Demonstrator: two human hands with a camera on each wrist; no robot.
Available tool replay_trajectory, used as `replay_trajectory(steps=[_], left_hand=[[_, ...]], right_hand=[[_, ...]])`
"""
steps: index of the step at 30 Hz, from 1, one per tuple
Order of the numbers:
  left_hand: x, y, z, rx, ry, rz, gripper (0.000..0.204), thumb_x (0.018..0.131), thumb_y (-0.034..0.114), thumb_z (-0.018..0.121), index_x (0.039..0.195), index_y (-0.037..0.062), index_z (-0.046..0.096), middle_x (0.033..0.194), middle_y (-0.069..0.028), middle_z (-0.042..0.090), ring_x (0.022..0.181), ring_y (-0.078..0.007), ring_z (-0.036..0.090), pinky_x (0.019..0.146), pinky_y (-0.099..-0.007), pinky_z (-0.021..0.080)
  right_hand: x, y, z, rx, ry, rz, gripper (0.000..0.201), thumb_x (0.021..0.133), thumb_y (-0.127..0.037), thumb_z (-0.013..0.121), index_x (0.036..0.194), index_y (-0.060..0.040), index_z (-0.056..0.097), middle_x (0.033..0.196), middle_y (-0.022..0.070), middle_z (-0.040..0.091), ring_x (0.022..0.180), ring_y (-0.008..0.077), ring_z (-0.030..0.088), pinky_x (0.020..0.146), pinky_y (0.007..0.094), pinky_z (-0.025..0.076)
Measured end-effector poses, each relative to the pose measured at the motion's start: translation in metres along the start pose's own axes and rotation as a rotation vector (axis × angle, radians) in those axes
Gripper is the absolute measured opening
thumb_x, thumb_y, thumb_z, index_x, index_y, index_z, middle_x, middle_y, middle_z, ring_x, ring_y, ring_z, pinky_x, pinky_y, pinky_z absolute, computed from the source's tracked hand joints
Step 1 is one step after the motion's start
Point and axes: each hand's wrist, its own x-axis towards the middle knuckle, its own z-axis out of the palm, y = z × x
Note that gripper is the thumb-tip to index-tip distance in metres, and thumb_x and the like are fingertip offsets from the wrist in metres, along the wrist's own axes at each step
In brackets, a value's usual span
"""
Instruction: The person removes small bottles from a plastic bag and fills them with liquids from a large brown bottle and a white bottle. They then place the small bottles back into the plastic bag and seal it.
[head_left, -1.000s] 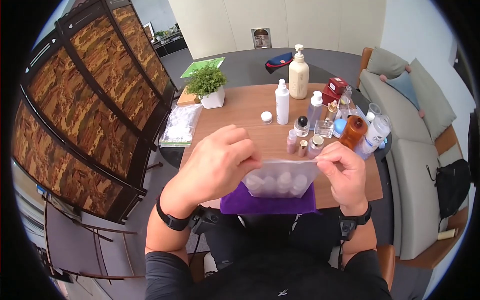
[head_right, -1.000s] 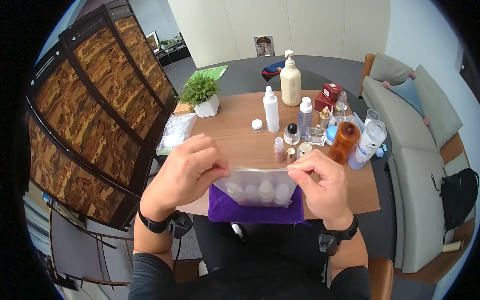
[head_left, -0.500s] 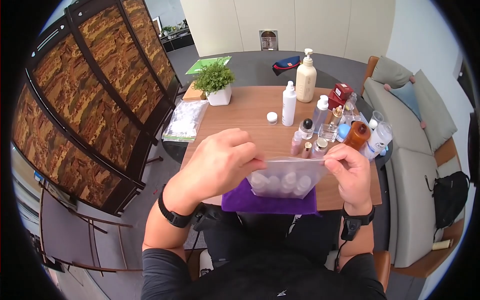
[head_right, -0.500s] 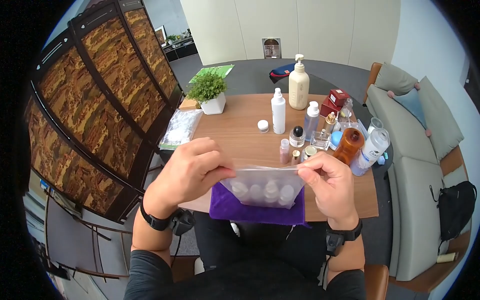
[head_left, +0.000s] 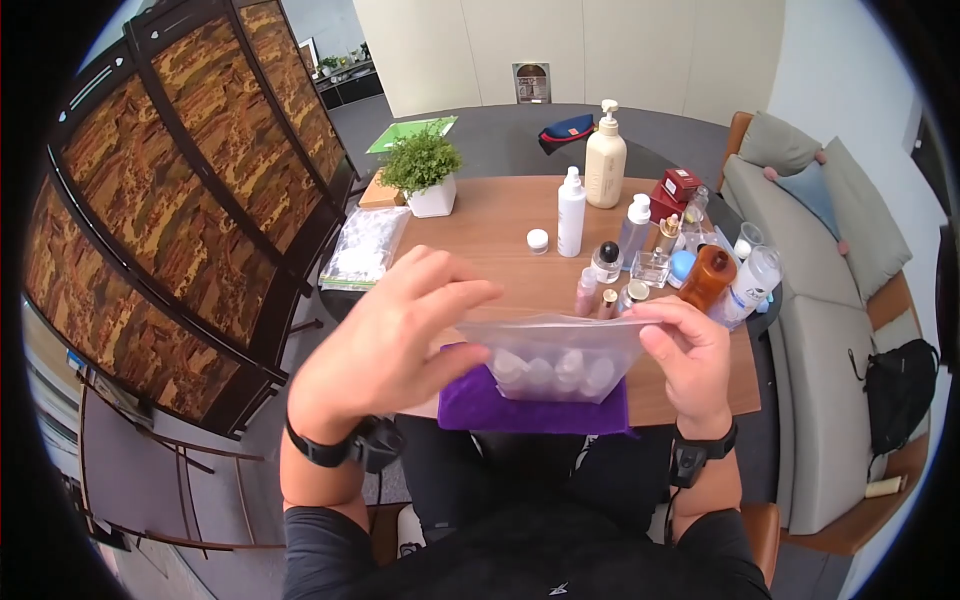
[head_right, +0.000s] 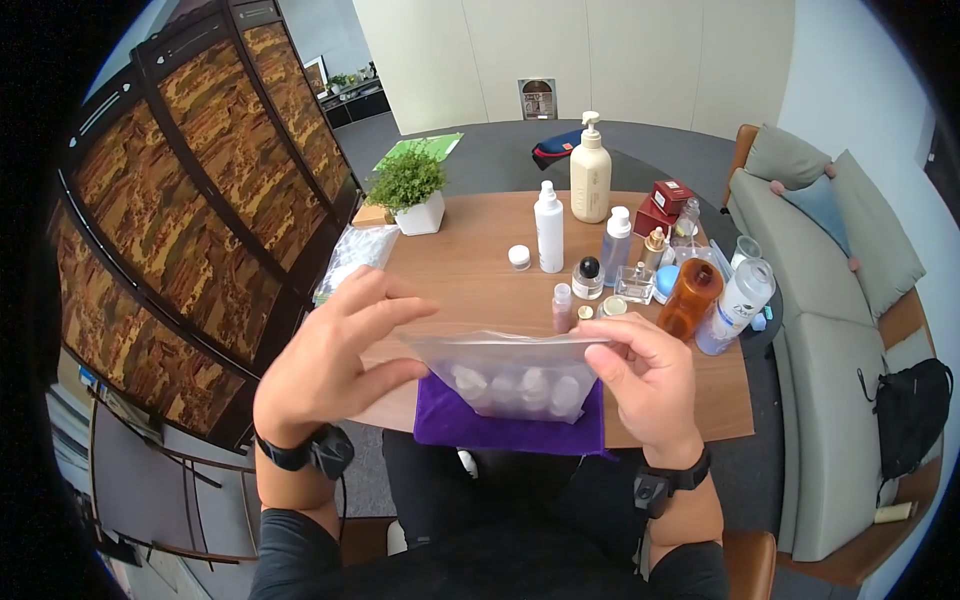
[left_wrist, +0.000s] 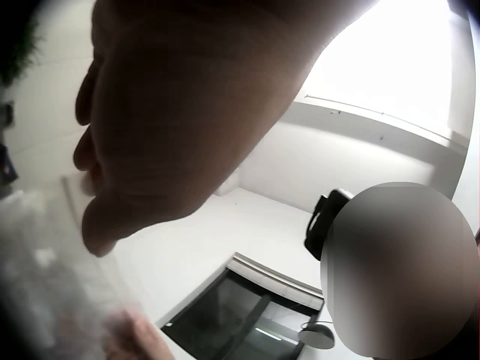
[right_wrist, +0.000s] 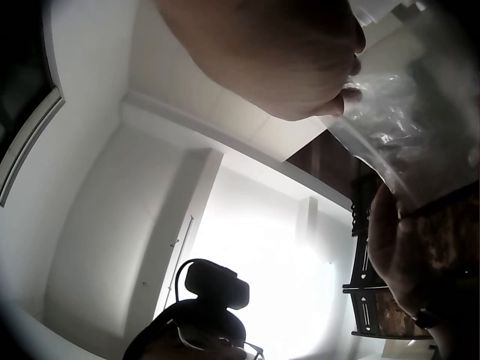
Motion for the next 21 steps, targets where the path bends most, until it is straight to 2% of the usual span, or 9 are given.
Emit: replay_trajectory(steps=[2, 5, 7, 9, 11, 12, 14, 19, 21], left_hand=[[0.009, 0.013, 0.014, 0.009, 0.038, 0.046, 0.046, 0.078, 0.014, 0.091, 0.121, 0.0047, 0.076, 0.103, -0.0095, 0.068, 0.098, -0.0331, 0.065, 0.083, -0.0426, 0.054], [0.021, 0.031, 0.046, 0.246, 0.058, 0.036, 0.036, 0.081, 0.015, 0.088, 0.113, 0.0064, 0.075, 0.097, -0.0075, 0.068, 0.092, -0.0305, 0.065, 0.081, -0.0421, 0.054], [0.023, 0.021, 0.064, 0.251, 0.025, 0.084, 0.021, 0.083, 0.015, 0.085, 0.099, 0.0094, 0.073, 0.088, -0.0061, 0.066, 0.084, -0.0290, 0.064, 0.076, -0.0417, 0.054], [0.026, 0.009, 0.059, 0.231, 0.060, 0.073, 0.019, 0.083, 0.014, 0.085, 0.094, 0.0092, 0.071, 0.084, -0.0060, 0.065, 0.082, -0.0291, 0.064, 0.073, -0.0416, 0.054], [0.032, -0.006, 0.053, 0.163, 0.117, 0.074, 0.016, 0.082, 0.009, 0.085, 0.086, 0.0068, 0.070, 0.077, -0.0088, 0.064, 0.077, -0.0316, 0.064, 0.068, -0.0417, 0.054], [0.035, -0.015, 0.047, 0.167, 0.108, 0.073, 0.016, 0.082, 0.009, 0.085, 0.086, 0.0068, 0.070, 0.077, -0.0088, 0.064, 0.077, -0.0316, 0.064, 0.068, -0.0417, 0.054], [0.040, -0.033, 0.031, 0.115, 0.132, 0.002, 0.014, 0.083, 0.005, 0.086, 0.087, 0.0031, 0.073, 0.078, -0.0112, 0.066, 0.077, -0.0321, 0.066, 0.068, -0.0402, 0.055], [0.053, -0.066, -0.007, 0.154, 0.226, -0.136, 0.010, 0.086, 0.001, 0.084, 0.093, -0.0003, 0.077, 0.082, -0.0118, 0.071, 0.074, -0.0229, 0.069, 0.068, -0.0349, 0.055], [0.062, -0.081, -0.017, 0.213, 0.203, -0.148, 0.010, 0.088, 0.003, 0.082, 0.095, -0.0010, 0.077, 0.083, -0.0122, 0.072, 0.077, -0.0256, 0.070, 0.071, -0.0352, 0.056]], right_hand=[[-0.002, -0.002, 0.011, 0.040, 0.110, -0.059, 0.028, 0.098, -0.005, 0.078, 0.123, 0.0067, 0.075, 0.116, 0.0121, 0.074, 0.100, 0.0150, 0.068, 0.084, 0.0269, 0.053], [-0.011, 0.008, 0.016, 0.023, 0.242, -0.165, 0.034, 0.096, -0.006, 0.080, 0.127, 0.0071, 0.073, 0.121, 0.0133, 0.072, 0.104, 0.0159, 0.067, 0.084, 0.0263, 0.054], [-0.023, 0.025, 0.011, -0.011, 0.260, -0.147, 0.031, 0.095, -0.004, 0.080, 0.124, 0.0059, 0.073, 0.118, 0.0124, 0.073, 0.098, 0.0155, 0.067, 0.079, 0.0257, 0.054], [-0.041, 0.049, -0.004, -0.050, 0.287, -0.127, 0.028, 0.094, -0.003, 0.079, 0.121, 0.0046, 0.074, 0.115, 0.0114, 0.073, 0.093, 0.0152, 0.068, 0.075, 0.0252, 0.053], [-0.064, 0.071, -0.026, -0.463, 0.171, -0.003, 0.017, 0.092, 0.000, 0.079, 0.108, 0.0022, 0.075, 0.098, 0.0103, 0.072, 0.077, 0.0159, 0.066, 0.063, 0.0269, 0.049], [-0.073, 0.075, -0.032, -0.454, 0.174, 0.002, 0.017, 0.092, 0.000, 0.079, 0.108, 0.0022, 0.075, 0.098, 0.0103, 0.072, 0.077, 0.0159, 0.066, 0.063, 0.0269, 0.049], [-0.090, 0.080, -0.039, -0.628, 0.158, -0.018, 0.008, 0.090, 0.002, 0.079, 0.094, 0.0009, 0.073, 0.083, 0.0102, 0.067, 0.061, 0.0182, 0.059, 0.055, 0.0304, 0.043], [-0.117, 0.090, -0.053, -0.685, 0.229, 0.066, 0.009, 0.088, 0.003, 0.079, 0.088, 0.0012, 0.071, 0.077, 0.0110, 0.064, 0.056, 0.0198, 0.052, 0.053, 0.0329, 0.039], [-0.117, 0.092, -0.056, -0.687, 0.201, 0.051, 0.009, 0.087, 0.003, 0.080, 0.087, 0.0013, 0.071, 0.077, 0.0101, 0.064, 0.055, 0.0176, 0.050, 0.053, 0.0322, 0.038]])
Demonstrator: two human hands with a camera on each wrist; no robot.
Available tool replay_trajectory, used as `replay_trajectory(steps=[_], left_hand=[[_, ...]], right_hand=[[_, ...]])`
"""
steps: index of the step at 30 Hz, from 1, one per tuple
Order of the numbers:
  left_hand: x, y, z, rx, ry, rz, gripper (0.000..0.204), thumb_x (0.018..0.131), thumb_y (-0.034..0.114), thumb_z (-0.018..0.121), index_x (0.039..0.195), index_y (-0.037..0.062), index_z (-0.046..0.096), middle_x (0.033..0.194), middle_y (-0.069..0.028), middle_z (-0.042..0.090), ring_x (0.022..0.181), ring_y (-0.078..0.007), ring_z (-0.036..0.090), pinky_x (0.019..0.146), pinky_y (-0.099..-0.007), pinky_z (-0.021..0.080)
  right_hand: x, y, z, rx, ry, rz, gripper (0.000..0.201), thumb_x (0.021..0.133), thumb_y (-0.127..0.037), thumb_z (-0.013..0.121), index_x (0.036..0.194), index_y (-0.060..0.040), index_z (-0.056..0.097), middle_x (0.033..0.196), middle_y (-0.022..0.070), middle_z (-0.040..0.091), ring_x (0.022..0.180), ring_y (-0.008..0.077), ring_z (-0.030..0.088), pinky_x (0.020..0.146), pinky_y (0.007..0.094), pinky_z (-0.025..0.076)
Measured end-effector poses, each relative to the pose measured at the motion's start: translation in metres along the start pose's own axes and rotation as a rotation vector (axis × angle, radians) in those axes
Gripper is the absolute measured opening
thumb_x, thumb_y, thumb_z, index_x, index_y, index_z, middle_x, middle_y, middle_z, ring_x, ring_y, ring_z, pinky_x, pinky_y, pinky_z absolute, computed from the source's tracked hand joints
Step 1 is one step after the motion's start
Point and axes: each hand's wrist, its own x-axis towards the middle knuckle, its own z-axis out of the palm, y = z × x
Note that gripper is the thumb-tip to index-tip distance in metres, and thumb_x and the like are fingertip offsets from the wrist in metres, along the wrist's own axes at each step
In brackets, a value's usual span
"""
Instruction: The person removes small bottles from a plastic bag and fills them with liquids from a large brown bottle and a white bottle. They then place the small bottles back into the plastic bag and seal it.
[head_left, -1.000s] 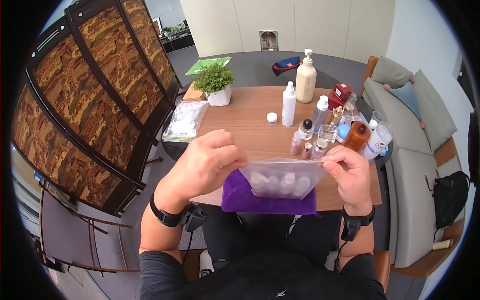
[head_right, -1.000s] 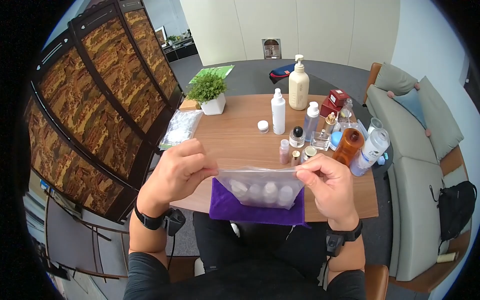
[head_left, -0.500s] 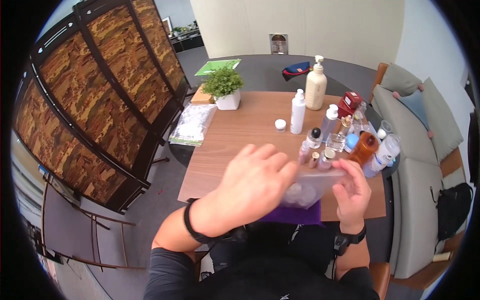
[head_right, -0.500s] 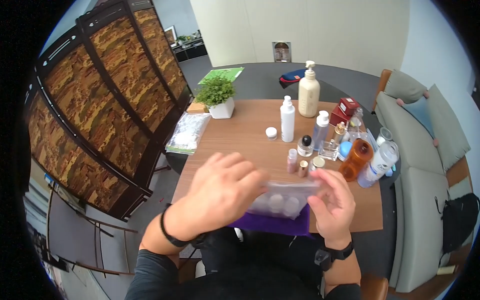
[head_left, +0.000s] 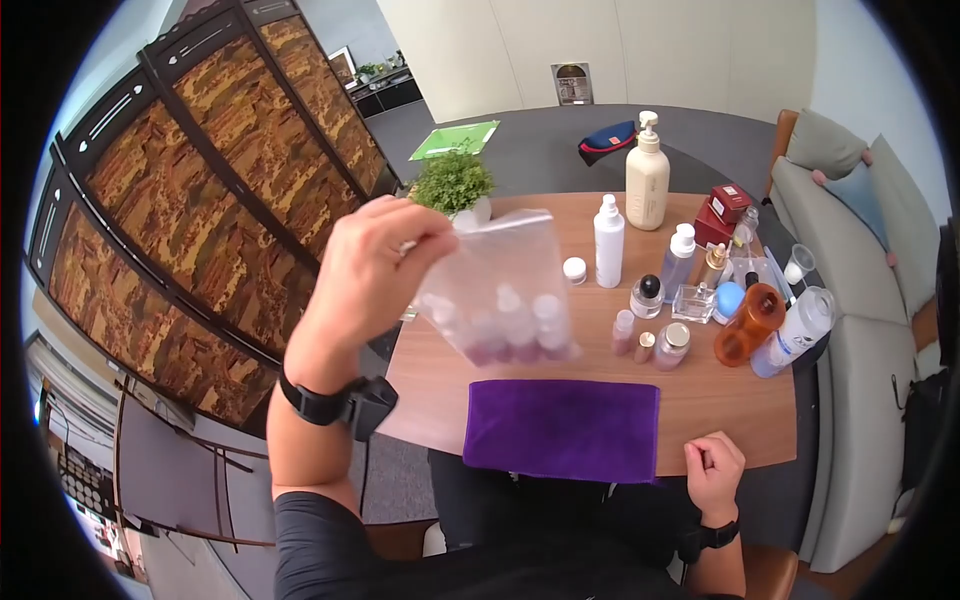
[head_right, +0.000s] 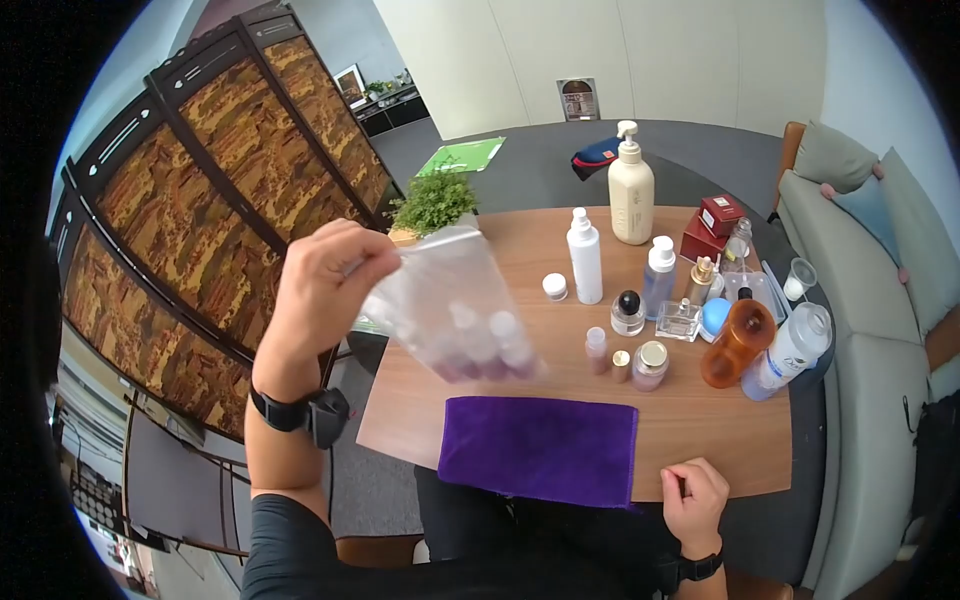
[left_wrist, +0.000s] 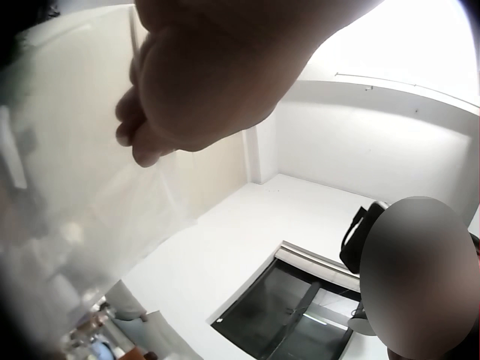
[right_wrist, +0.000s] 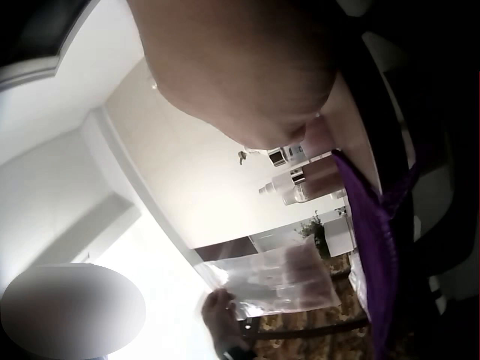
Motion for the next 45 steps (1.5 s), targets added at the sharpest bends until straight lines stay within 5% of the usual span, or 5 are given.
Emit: replay_trajectory(steps=[26, 32, 36, 43, 45], left_hand=[[0.054, -0.170, 0.082, 0.209, -0.168, -0.158, 0.028, 0.093, 0.016, 0.078, 0.116, 0.0008, 0.077, 0.108, -0.0173, 0.077, 0.106, -0.0356, 0.070, 0.093, -0.0440, 0.057], [-0.012, -0.195, 0.051, 0.074, 0.256, -0.247, 0.033, 0.088, 0.005, 0.082, 0.120, 0.0012, 0.073, 0.113, -0.0169, 0.071, 0.108, -0.0370, 0.070, 0.095, -0.0439, 0.057], [-0.123, -0.248, 0.081, 0.267, -0.126, -0.392, 0.051, 0.075, -0.006, 0.072, 0.125, 0.0073, 0.071, 0.130, -0.0180, 0.069, 0.128, -0.0421, 0.060, 0.110, -0.0483, 0.051], [-0.204, -0.256, 0.134, 0.408, -0.493, -0.607, 0.060, 0.094, 0.013, 0.073, 0.152, 0.0166, 0.058, 0.160, -0.0038, 0.060, 0.144, -0.0290, 0.056, 0.108, -0.0572, 0.053], [-0.205, -0.255, 0.134, 0.446, -0.424, -0.574, 0.042, 0.097, 0.023, 0.075, 0.137, 0.0163, 0.066, 0.147, -0.0027, 0.068, 0.136, -0.0290, 0.063, 0.104, -0.0555, 0.053]], right_hand=[[0.006, -0.003, -0.006, 0.021, -0.031, 0.183, 0.010, 0.080, 0.002, 0.080, 0.083, -0.0001, 0.071, 0.073, 0.0075, 0.063, 0.052, 0.0130, 0.044, 0.052, 0.0294, 0.034], [0.001, 0.008, -0.004, 0.014, -0.004, 0.154, 0.009, 0.081, 0.002, 0.077, 0.083, 0.0007, 0.069, 0.075, 0.0079, 0.060, 0.054, 0.0130, 0.043, 0.052, 0.0296, 0.033], [-0.004, 0.025, -0.003, 0.008, -0.003, 0.104, 0.010, 0.087, 0.003, 0.072, 0.082, 0.0013, 0.063, 0.075, 0.0041, 0.053, 0.061, 0.0102, 0.040, 0.057, 0.0283, 0.029], [-0.002, 0.043, -0.004, 0.043, 0.011, 0.117, 0.013, 0.091, 0.004, 0.071, 0.084, 0.0014, 0.061, 0.079, 0.0013, 0.051, 0.064, 0.0077, 0.040, 0.058, 0.0259, 0.028], [0.018, -0.011, -0.010, -0.176, -0.095, 0.023, 0.013, 0.098, -0.008, 0.079, 0.093, 0.0011, 0.071, 0.087, 0.0131, 0.070, 0.075, 0.0262, 0.065, 0.070, 0.0354, 0.053]])
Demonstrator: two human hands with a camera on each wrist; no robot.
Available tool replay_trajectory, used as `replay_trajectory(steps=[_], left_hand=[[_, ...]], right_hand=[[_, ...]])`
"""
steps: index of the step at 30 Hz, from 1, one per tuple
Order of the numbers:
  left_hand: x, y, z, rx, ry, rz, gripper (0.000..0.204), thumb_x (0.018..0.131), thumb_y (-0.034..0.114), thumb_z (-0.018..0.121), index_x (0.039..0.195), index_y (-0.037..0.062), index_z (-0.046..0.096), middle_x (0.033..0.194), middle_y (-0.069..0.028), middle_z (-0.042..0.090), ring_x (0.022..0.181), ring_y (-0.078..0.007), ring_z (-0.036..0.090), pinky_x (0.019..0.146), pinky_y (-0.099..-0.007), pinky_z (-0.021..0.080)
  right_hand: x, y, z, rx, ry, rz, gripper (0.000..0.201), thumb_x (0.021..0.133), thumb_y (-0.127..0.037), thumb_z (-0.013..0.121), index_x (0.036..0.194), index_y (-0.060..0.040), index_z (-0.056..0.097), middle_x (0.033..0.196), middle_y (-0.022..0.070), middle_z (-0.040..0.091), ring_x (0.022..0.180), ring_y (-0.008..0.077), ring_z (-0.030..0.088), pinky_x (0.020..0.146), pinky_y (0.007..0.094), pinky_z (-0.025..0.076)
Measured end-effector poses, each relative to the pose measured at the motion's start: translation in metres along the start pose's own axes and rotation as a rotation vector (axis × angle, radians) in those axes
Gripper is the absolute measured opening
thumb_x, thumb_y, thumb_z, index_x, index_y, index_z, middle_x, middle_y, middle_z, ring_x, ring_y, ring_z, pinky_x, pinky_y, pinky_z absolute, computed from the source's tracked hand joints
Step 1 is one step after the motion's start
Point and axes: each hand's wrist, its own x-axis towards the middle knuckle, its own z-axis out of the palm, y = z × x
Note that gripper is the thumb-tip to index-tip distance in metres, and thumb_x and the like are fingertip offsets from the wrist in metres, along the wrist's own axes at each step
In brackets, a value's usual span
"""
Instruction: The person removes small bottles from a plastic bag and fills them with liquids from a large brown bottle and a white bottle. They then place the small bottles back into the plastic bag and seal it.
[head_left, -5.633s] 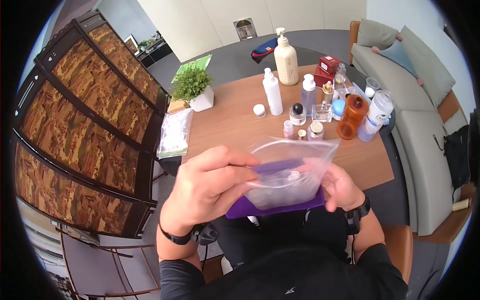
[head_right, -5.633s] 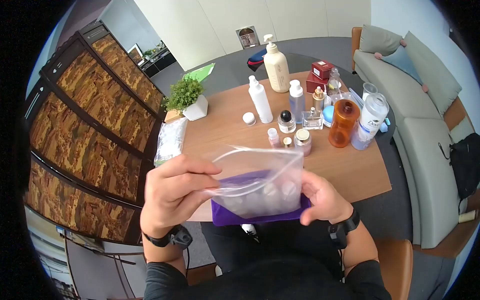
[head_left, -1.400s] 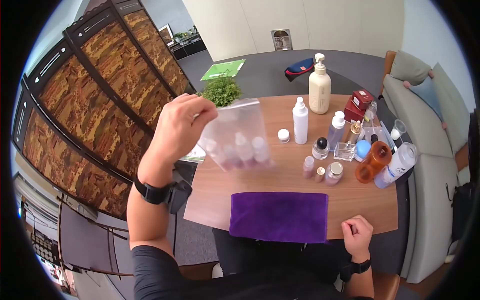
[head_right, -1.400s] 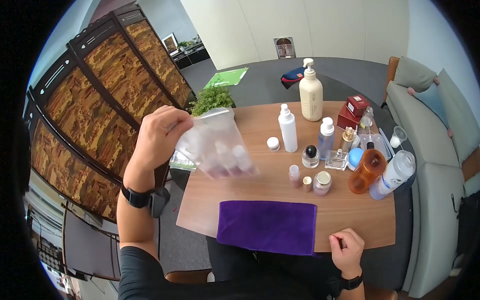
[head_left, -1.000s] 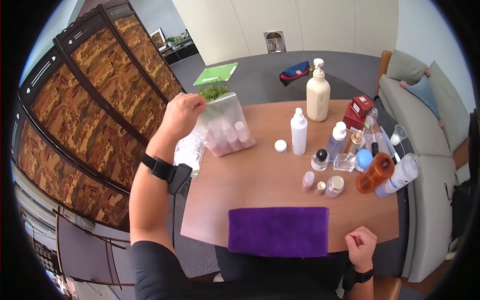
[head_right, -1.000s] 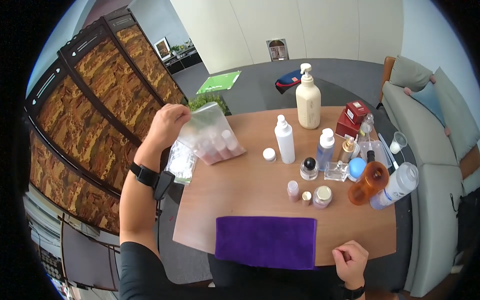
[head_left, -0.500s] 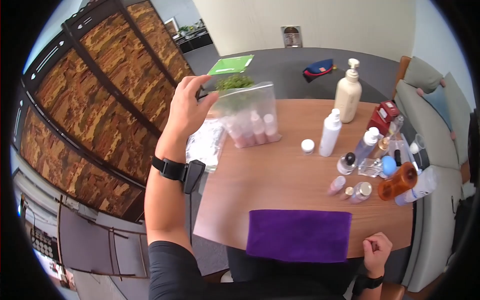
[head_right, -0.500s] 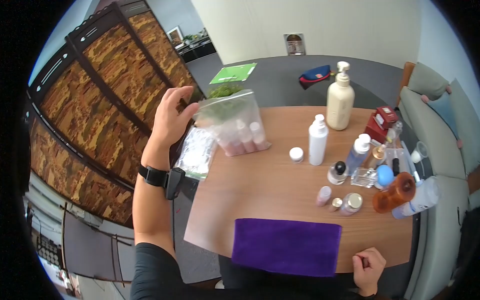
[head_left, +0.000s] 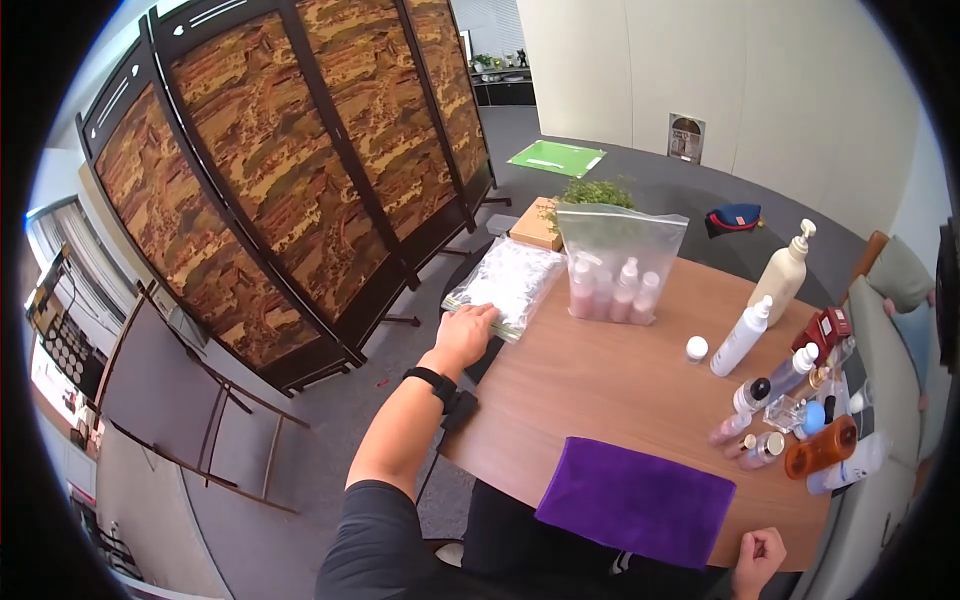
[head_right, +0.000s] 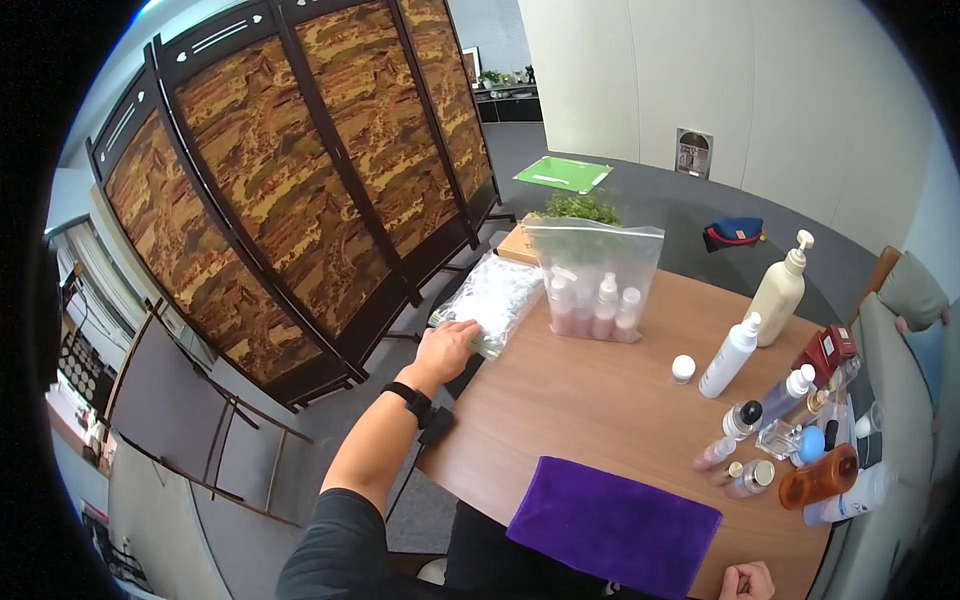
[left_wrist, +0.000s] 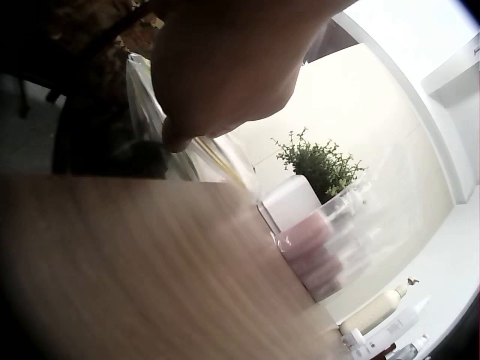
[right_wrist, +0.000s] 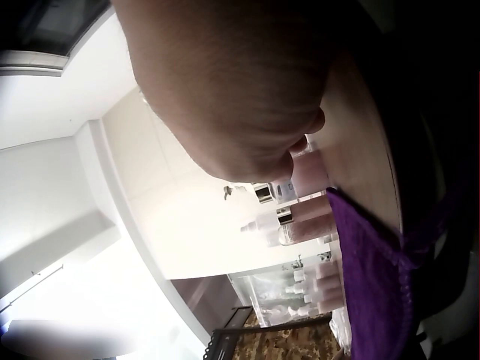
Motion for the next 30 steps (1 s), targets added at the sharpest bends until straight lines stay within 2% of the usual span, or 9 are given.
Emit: replay_trajectory(steps=[3, 8, 12, 14, 16, 18, 23, 26, 30], left_hand=[[0.008, 0.003, -0.009, -0.048, 0.023, 0.146, 0.018, 0.101, 0.029, 0.069, 0.098, 0.0110, 0.071, 0.107, -0.0083, 0.077, 0.103, -0.0349, 0.074, 0.086, -0.0495, 0.059], [0.008, -0.011, -0.001, -0.125, -0.004, 0.135, 0.019, 0.103, 0.026, 0.064, 0.104, 0.0130, 0.077, 0.104, -0.0140, 0.079, 0.102, -0.0396, 0.074, 0.087, -0.0515, 0.060], [-0.009, -0.006, -0.057, -0.165, 0.268, -0.001, 0.022, 0.102, 0.020, 0.054, 0.097, 0.0100, 0.073, 0.100, -0.0181, 0.076, 0.097, -0.0426, 0.073, 0.082, -0.0550, 0.059], [-0.028, 0.002, -0.097, -0.376, 0.441, -0.045, 0.017, 0.098, 0.017, 0.068, 0.099, 0.0051, 0.079, 0.094, -0.0203, 0.077, 0.088, -0.0410, 0.075, 0.078, -0.0489, 0.059], [-0.057, 0.019, -0.150, -0.645, 0.264, -0.145, 0.016, 0.096, 0.013, 0.073, 0.102, 0.0007, 0.080, 0.079, -0.0151, 0.073, 0.073, -0.0189, 0.072, 0.070, -0.0338, 0.056], [-0.087, 0.039, -0.190, -0.740, 0.178, -0.075, 0.013, 0.097, 0.011, 0.075, 0.097, -0.0022, 0.078, 0.077, -0.0057, 0.071, 0.074, -0.0106, 0.066, 0.069, -0.0294, 0.053], [-0.150, 0.101, -0.223, -1.640, -0.276, 0.221, 0.016, 0.092, 0.005, 0.087, 0.091, 0.0000, 0.072, 0.092, -0.0015, 0.072, 0.084, -0.0086, 0.064, 0.076, -0.0267, 0.050], [-0.163, 0.156, -0.214, -1.712, -0.556, 0.369, 0.022, 0.086, -0.003, 0.090, 0.092, 0.0005, 0.070, 0.093, -0.0036, 0.070, 0.083, -0.0111, 0.064, 0.075, -0.0284, 0.049], [-0.179, 0.237, -0.178, -1.863, -0.704, 0.360, 0.032, 0.089, -0.001, 0.091, 0.083, 0.0074, 0.060, 0.084, 0.0046, 0.059, 0.076, -0.0032, 0.053, 0.066, -0.0240, 0.041]], right_hand=[[-0.019, 0.055, 0.023, 0.222, 0.133, 0.106, 0.015, 0.090, 0.003, 0.072, 0.082, 0.0008, 0.060, 0.077, 0.0011, 0.050, 0.063, 0.0083, 0.041, 0.058, 0.0264, 0.029], [-0.012, 0.031, 0.017, 0.114, 0.113, 0.079, 0.016, 0.089, 0.001, 0.074, 0.080, 0.0000, 0.060, 0.072, 0.0013, 0.048, 0.063, 0.0095, 0.041, 0.058, 0.0280, 0.032], [-0.011, 0.023, 0.019, 0.148, 0.126, 0.081, 0.012, 0.086, 0.004, 0.074, 0.080, 0.0017, 0.063, 0.071, 0.0030, 0.052, 0.058, 0.0090, 0.042, 0.054, 0.0276, 0.031], [-0.010, 0.018, 0.018, 0.170, 0.112, 0.091, 0.013, 0.087, 0.003, 0.074, 0.080, 0.0019, 0.063, 0.071, 0.0028, 0.052, 0.058, 0.0091, 0.042, 0.054, 0.0275, 0.031], [-0.010, 0.015, 0.017, 0.174, 0.112, 0.111, 0.014, 0.088, 0.002, 0.074, 0.080, 0.0020, 0.063, 0.071, 0.0028, 0.053, 0.059, 0.0088, 0.043, 0.054, 0.0274, 0.031], [-0.010, 0.021, 0.020, 0.228, 0.161, 0.102, 0.015, 0.088, 0.002, 0.075, 0.079, 0.0022, 0.062, 0.071, 0.0029, 0.053, 0.059, 0.0087, 0.043, 0.054, 0.0276, 0.031], [-0.013, 0.015, 0.020, 0.527, 0.203, 0.229, 0.007, 0.092, 0.007, 0.071, 0.095, 0.0012, 0.067, 0.087, 0.0008, 0.059, 0.077, 0.0077, 0.056, 0.069, 0.0232, 0.045], [0.008, -0.057, 0.011, 0.520, 0.209, -0.073, 0.012, 0.088, -0.001, 0.080, 0.089, 0.0006, 0.068, 0.086, 0.0096, 0.065, 0.076, 0.0184, 0.061, 0.070, 0.0292, 0.049], [0.022, -0.121, 0.000, 0.563, -0.228, -0.329, 0.044, 0.080, -0.041, 0.098, 0.079, -0.0088, 0.069, 0.070, 0.0006, 0.060, 0.054, 0.0144, 0.056, 0.051, 0.0273, 0.042]])
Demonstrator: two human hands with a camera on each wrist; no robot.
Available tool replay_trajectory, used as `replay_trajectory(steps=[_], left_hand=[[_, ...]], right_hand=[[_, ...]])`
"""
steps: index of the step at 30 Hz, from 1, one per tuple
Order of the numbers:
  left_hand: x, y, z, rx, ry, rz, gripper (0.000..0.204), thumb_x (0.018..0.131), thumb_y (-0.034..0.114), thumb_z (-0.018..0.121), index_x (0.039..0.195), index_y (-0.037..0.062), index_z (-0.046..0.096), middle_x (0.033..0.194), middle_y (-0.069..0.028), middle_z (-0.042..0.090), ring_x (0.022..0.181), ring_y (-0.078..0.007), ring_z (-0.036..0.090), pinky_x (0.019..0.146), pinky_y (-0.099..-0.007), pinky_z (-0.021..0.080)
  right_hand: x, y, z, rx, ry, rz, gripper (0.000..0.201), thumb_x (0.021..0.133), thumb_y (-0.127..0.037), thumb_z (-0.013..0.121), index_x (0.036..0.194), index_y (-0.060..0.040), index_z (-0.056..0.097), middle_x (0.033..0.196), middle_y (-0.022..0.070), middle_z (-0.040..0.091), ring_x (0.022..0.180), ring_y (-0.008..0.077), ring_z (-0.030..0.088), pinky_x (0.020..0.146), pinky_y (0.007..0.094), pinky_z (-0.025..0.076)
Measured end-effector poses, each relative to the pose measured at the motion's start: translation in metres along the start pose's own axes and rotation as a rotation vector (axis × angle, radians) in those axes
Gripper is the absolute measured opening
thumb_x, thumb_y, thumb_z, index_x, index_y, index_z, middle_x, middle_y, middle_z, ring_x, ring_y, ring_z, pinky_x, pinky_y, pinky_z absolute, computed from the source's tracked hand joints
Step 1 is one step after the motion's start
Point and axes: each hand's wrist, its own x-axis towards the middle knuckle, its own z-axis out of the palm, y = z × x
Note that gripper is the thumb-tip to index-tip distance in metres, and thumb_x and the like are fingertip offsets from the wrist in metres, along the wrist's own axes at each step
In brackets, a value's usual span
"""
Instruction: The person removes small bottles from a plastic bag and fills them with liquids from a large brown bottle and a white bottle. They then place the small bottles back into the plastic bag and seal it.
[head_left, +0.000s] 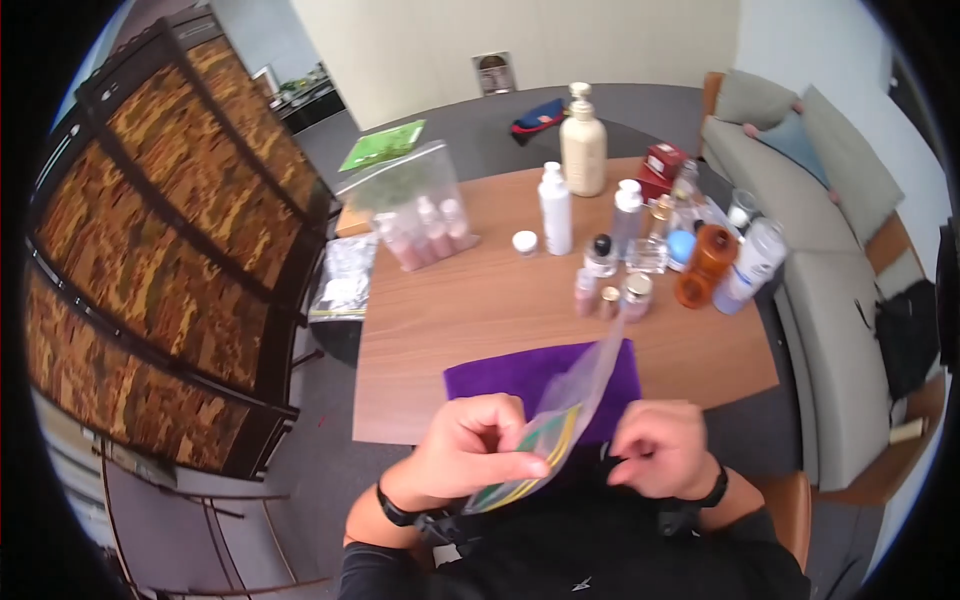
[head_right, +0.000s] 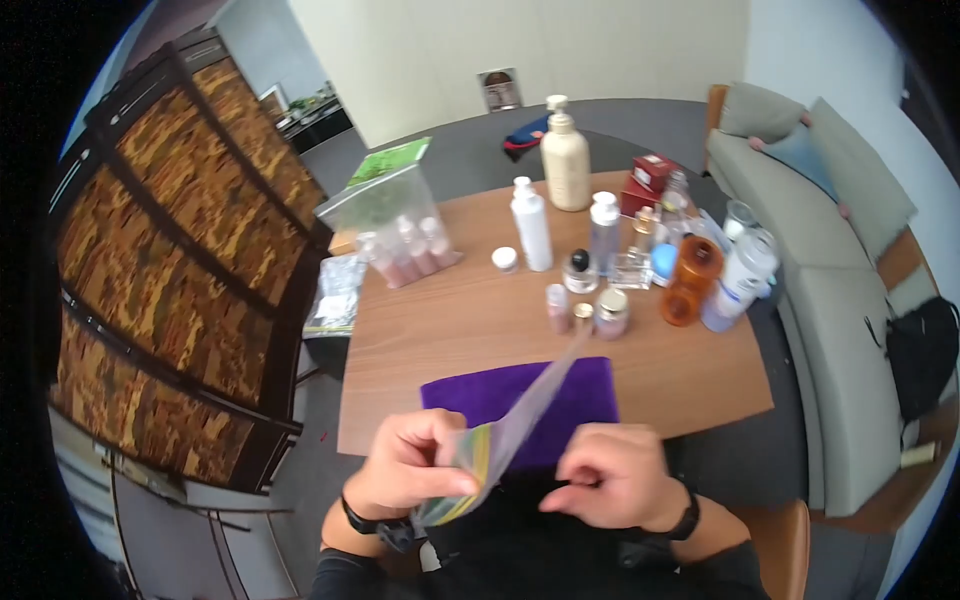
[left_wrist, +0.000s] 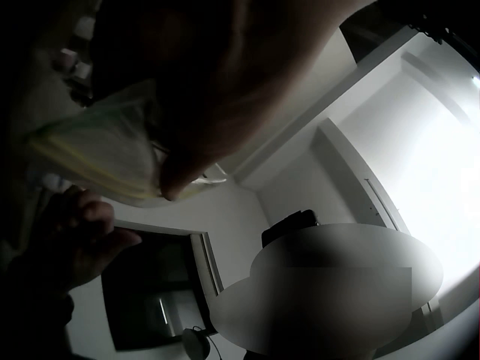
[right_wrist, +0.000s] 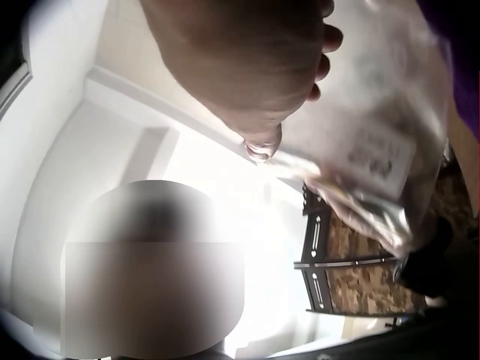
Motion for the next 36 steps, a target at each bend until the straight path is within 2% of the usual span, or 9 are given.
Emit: replay_trajectory(steps=[8, 12, 16, 20, 23, 28, 30, 31, 36], left_hand=[[0.035, -0.032, 0.028, 0.137, -0.079, -0.025, 0.032, 0.090, 0.011, 0.093, 0.082, 0.0083, 0.062, 0.074, 0.0073, 0.058, 0.068, -0.0022, 0.048, 0.059, -0.0244, 0.040], [0.041, -0.040, 0.034, 0.525, -0.178, 0.169, 0.035, 0.089, 0.013, 0.094, 0.079, 0.0075, 0.060, 0.069, 0.0057, 0.057, 0.064, -0.0035, 0.049, 0.055, -0.0265, 0.040], [0.035, -0.039, 0.024, 0.171, -0.019, -0.060, 0.033, 0.096, 0.011, 0.087, 0.082, 0.0076, 0.058, 0.069, 0.0070, 0.056, 0.064, -0.0023, 0.053, 0.056, -0.0259, 0.042], [0.040, -0.031, -0.009, 0.869, 0.310, 0.157, 0.031, 0.085, 0.009, 0.093, 0.086, 0.0051, 0.063, 0.069, -0.0024, 0.059, 0.058, -0.0112, 0.056, 0.056, -0.0291, 0.046], [0.046, -0.013, 0.007, 1.066, 0.336, 0.217, 0.033, 0.078, 0.011, 0.097, 0.092, 0.0048, 0.068, 0.076, -0.0058, 0.063, 0.060, -0.0153, 0.057, 0.057, -0.0305, 0.047], [0.020, -0.001, 0.024, 1.284, 0.421, 0.448, 0.046, 0.074, 0.021, 0.101, 0.106, 0.0041, 0.072, 0.090, -0.0103, 0.071, 0.072, -0.0215, 0.067, 0.062, -0.0346, 0.054], [0.014, 0.000, 0.025, 1.095, 0.058, 0.671, 0.060, 0.072, 0.030, 0.102, 0.114, -0.0001, 0.072, 0.094, -0.0118, 0.072, 0.078, -0.0253, 0.071, 0.067, -0.0354, 0.057], [0.015, -0.006, 0.034, 1.129, 0.068, 0.613, 0.065, 0.074, 0.044, 0.099, 0.111, -0.0025, 0.074, 0.089, -0.0115, 0.073, 0.079, -0.0256, 0.074, 0.069, -0.0352, 0.059], [0.019, -0.033, 0.027, 1.271, -0.008, 0.326, 0.034, 0.090, 0.019, 0.088, 0.112, -0.0012, 0.072, 0.086, -0.0150, 0.070, 0.077, -0.0354, 0.071, 0.066, -0.0410, 0.057]], right_hand=[[-0.011, -0.008, 0.009, 0.184, -0.008, 0.277, 0.035, 0.097, -0.038, 0.085, 0.088, -0.0054, 0.076, 0.070, 0.0056, 0.069, 0.057, 0.0191, 0.066, 0.055, 0.0322, 0.049], [-0.002, -0.006, 0.002, 0.191, -0.052, 0.362, 0.032, 0.104, -0.032, 0.076, 0.089, -0.0037, 0.076, 0.072, 0.0102, 0.073, 0.061, 0.0242, 0.071, 0.057, 0.0344, 0.051], [-0.009, 0.002, -0.013, 0.249, -0.112, 0.429, 0.033, 0.103, -0.028, 0.078, 0.082, -0.0025, 0.075, 0.066, 0.0082, 0.070, 0.056, 0.0159, 0.067, 0.053, 0.0317, 0.048], [-0.003, -0.010, -0.029, 0.453, -0.176, 0.744, 0.040, 0.097, -0.028, 0.086, 0.068, -0.0027, 0.073, 0.058, 0.0019, 0.068, 0.050, 0.0053, 0.060, 0.047, 0.0232, 0.042], [0.003, -0.010, -0.012, 0.511, -0.191, 0.863, 0.039, 0.098, -0.032, 0.085, 0.077, 0.0001, 0.077, 0.065, 0.0035, 0.072, 0.054, 0.0054, 0.064, 0.050, 0.0229, 0.047], [0.000, 0.001, 0.006, 0.500, -0.020, 0.835, 0.040, 0.102, -0.035, 0.082, 0.087, 0.0016, 0.080, 0.071, 0.0052, 0.074, 0.057, 0.0058, 0.065, 0.052, 0.0235, 0.050], [0.002, 0.005, 0.008, 0.511, 0.024, 0.803, 0.038, 0.103, -0.033, 0.081, 0.088, 0.0016, 0.081, 0.072, 0.0054, 0.075, 0.058, 0.0060, 0.066, 0.052, 0.0231, 0.050], [0.002, 0.005, 0.010, 0.558, 0.048, 0.788, 0.036, 0.103, -0.032, 0.080, 0.089, 0.0010, 0.080, 0.074, 0.0053, 0.076, 0.059, 0.0060, 0.066, 0.053, 0.0229, 0.050], [-0.003, 0.011, 0.013, 0.513, 0.040, 0.605, 0.033, 0.099, -0.031, 0.085, 0.096, 0.0007, 0.079, 0.082, 0.0067, 0.077, 0.068, 0.0068, 0.067, 0.061, 0.0248, 0.052]])
